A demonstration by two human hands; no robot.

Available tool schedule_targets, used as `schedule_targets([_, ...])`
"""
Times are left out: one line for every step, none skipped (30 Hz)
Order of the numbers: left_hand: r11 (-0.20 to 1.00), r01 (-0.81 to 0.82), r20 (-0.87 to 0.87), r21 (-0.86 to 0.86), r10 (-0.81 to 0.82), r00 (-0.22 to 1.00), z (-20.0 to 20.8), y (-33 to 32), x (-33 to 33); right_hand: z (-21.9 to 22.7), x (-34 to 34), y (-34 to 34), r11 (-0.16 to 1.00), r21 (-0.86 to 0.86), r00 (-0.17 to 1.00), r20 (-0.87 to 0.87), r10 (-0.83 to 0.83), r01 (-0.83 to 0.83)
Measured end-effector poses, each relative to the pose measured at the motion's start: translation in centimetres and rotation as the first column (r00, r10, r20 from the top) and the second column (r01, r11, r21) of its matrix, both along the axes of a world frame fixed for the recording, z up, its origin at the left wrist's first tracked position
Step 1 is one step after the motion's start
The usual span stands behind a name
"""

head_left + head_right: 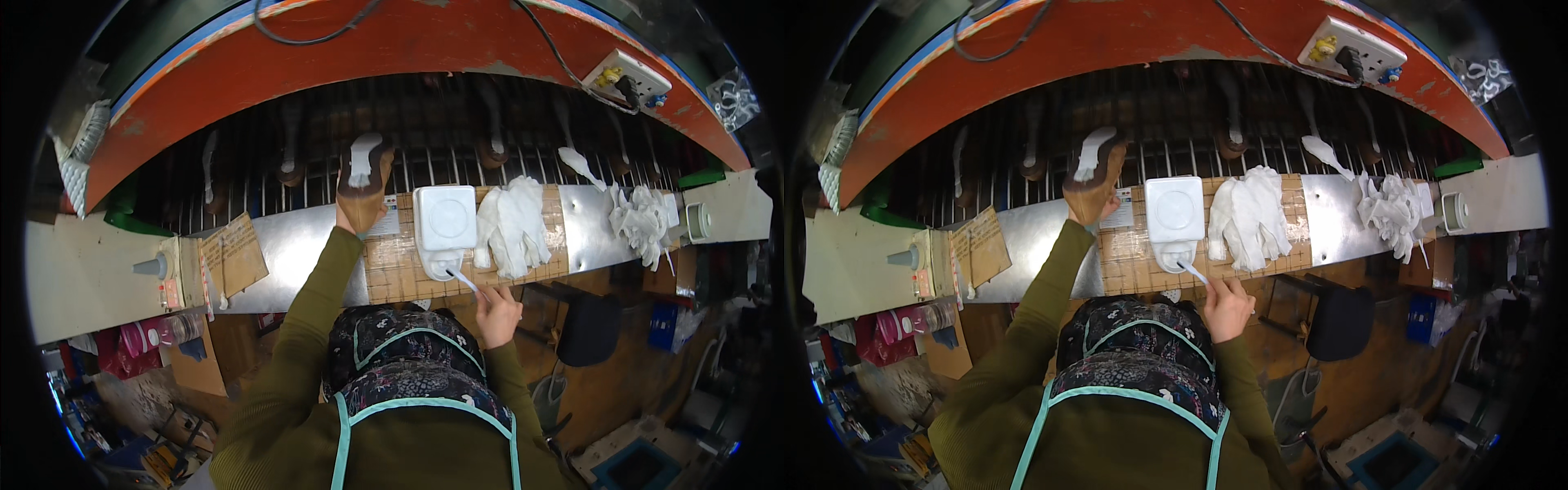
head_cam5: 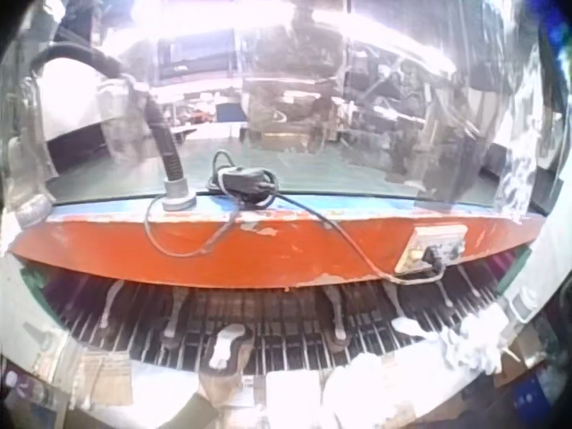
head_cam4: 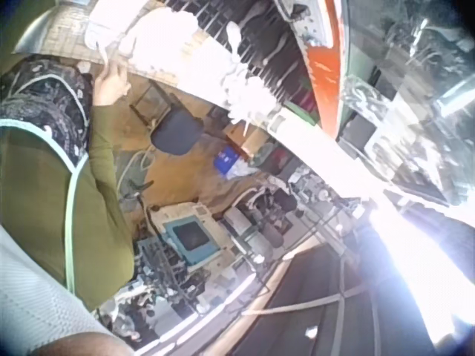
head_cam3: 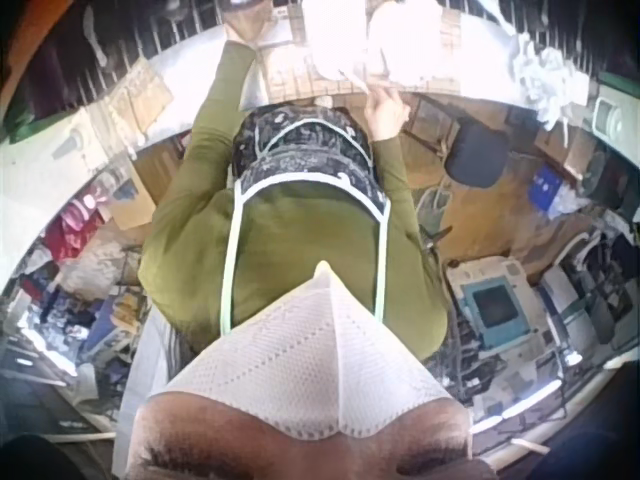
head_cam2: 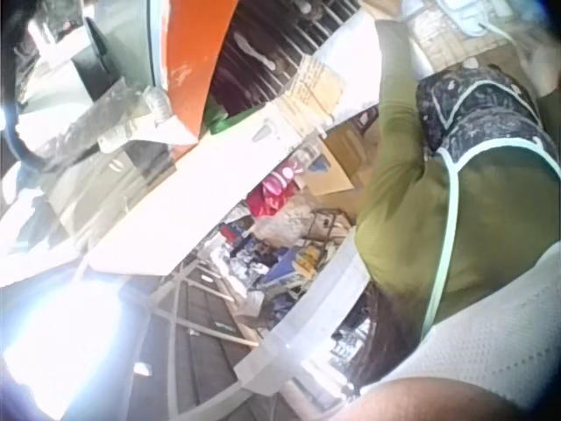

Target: The person holds a brown shoe and uses a brush to apply white glue to the sole. They repeatedly dip the brush into a white container and spread the glue across the sole surface, then wipe the sole with a cloth.

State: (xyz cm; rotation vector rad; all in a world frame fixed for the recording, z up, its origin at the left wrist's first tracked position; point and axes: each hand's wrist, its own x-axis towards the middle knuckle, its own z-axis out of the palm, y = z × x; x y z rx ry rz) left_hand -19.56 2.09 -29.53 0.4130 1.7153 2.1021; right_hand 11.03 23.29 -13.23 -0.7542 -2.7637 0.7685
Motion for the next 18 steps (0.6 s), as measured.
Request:
schedule_targets([0.983, 0.043, 0.181, 0.18, -0.076, 0.981, -0.4, 0.3, -1.2, -0.2, -0.5, -0.3, 0.996, 0.083, 1.0, -0.011, 0.015, -0.014])
schedule_targets([0.99, 0.034, 0.114, 0.133, -0.05, 0.992, -0.9, 0.8, -2.5, -0.5, -1.0, -0.5, 0.986, 0.166, 0.999, -0.018, 0.032, -0.028])
schedule_targets([0.983, 0.013, 0.148, 0.185, -0.041, 0.988, -0.9, 1.6, -3.8, -0.9, -1.4, -0.6, 0.986, 0.16, 0.999, 0.015, 0.041, -0.043])
schedule_targets([0.967, -0.022, 0.204, 0.252, -0.031, 0.979, -0.4, 2.4, -5.2, -0.9, -1.8, -0.7, 0.986, 0.159, 0.999, 0.019, 0.05, -0.052])
schedule_targets([0.934, -0.095, 0.273, 0.345, -0.003, 0.962, 0.2, 3.5, -6.4, -1.0, -2.2, -0.9, 0.986, 0.156, 0.998, 0.021, 0.053, -0.056])
schedule_targets([0.595, -0.412, 0.7, 0.691, -0.405, 0.589, 3.2, 5.6, -7.0, -1.3, -2.5, -1.0, 0.987, 0.158, 0.999, 0.021, 0.03, -0.033])
schedule_targets([0.6, -0.47, 0.743, 0.647, -0.359, 0.565, 3.9, 6.1, -7.5, -1.3, -2.7, -1.1, 0.987, 0.15, 0.998, 0.004, 0.059, -0.059])
schedule_targets([0.601, -0.526, 0.783, 0.602, -0.317, 0.535, 4.3, 7.0, -8.0, -1.5, -2.7, -1.4, 0.993, 0.095, 0.997, 0.036, 0.062, -0.065])
schedule_targets([0.597, -0.576, 0.817, 0.559, -0.277, 0.505, 4.5, 7.9, -8.5, -1.7, -2.7, -1.7, 0.997, 0.043, 0.996, 0.063, 0.065, -0.068])
schedule_targets([0.61, -0.575, 0.826, 0.545, -0.272, 0.494, 3.5, 8.2, -8.9, -1.7, -2.9, -1.9, 0.998, -0.001, 0.994, 0.087, 0.069, -0.07])
schedule_targets([0.623, -0.574, 0.834, 0.531, -0.267, 0.482, 2.6, 7.7, -8.9, -1.4, -3.0, -2.0, 0.996, -0.022, 0.991, 0.104, 0.086, -0.084])
schedule_targets([0.636, -0.574, 0.843, 0.517, -0.259, 0.472, 1.1, 7.1, -9.0, -0.9, -3.4, -1.2, 0.996, -0.021, 0.996, 0.0, 0.086, -0.086])
schedule_targets([0.674, -0.527, 0.825, 0.518, -0.233, 0.515, -0.7, 6.6, -9.3, -0.2, -4.0, -0.1, 0.996, -0.017, 0.991, -0.104, 0.088, -0.091])
schedule_targets([0.709, -0.476, 0.801, 0.52, -0.212, 0.56, -2.0, 6.4, -9.7, 0.2, -4.8, 1.1, 0.996, -0.008, 0.973, -0.211, 0.09, -0.094])
schedule_targets([0.717, -0.48, 0.819, 0.505, -0.222, 0.529, -1.9, 7.1, -9.7, -0.2, -5.6, 3.6, 1.0, 0.028, 0.951, -0.309, 0.022, -0.014])
schedule_targets([0.742, -0.523, 0.84, 0.419, -0.097, 0.534, -2.6, 6.9, -10.3, -0.7, -6.8, 6.5, 0.988, 0.137, 0.948, -0.317, -0.025, 0.071])
schedule_targets([0.712, -0.618, 0.882, 0.333, -0.004, 0.471, -3.3, 6.4, -11.5, -1.6, -7.9, 10.3, 0.977, 0.173, 0.953, -0.297, -0.066, 0.122])
schedule_targets([0.67, -0.702, 0.916, 0.24, 0.083, 0.392, -3.6, 6.3, -12.4, -2.6, -9.5, 14.0, 0.951, 0.25, 0.953, -0.285, -0.104, 0.179])
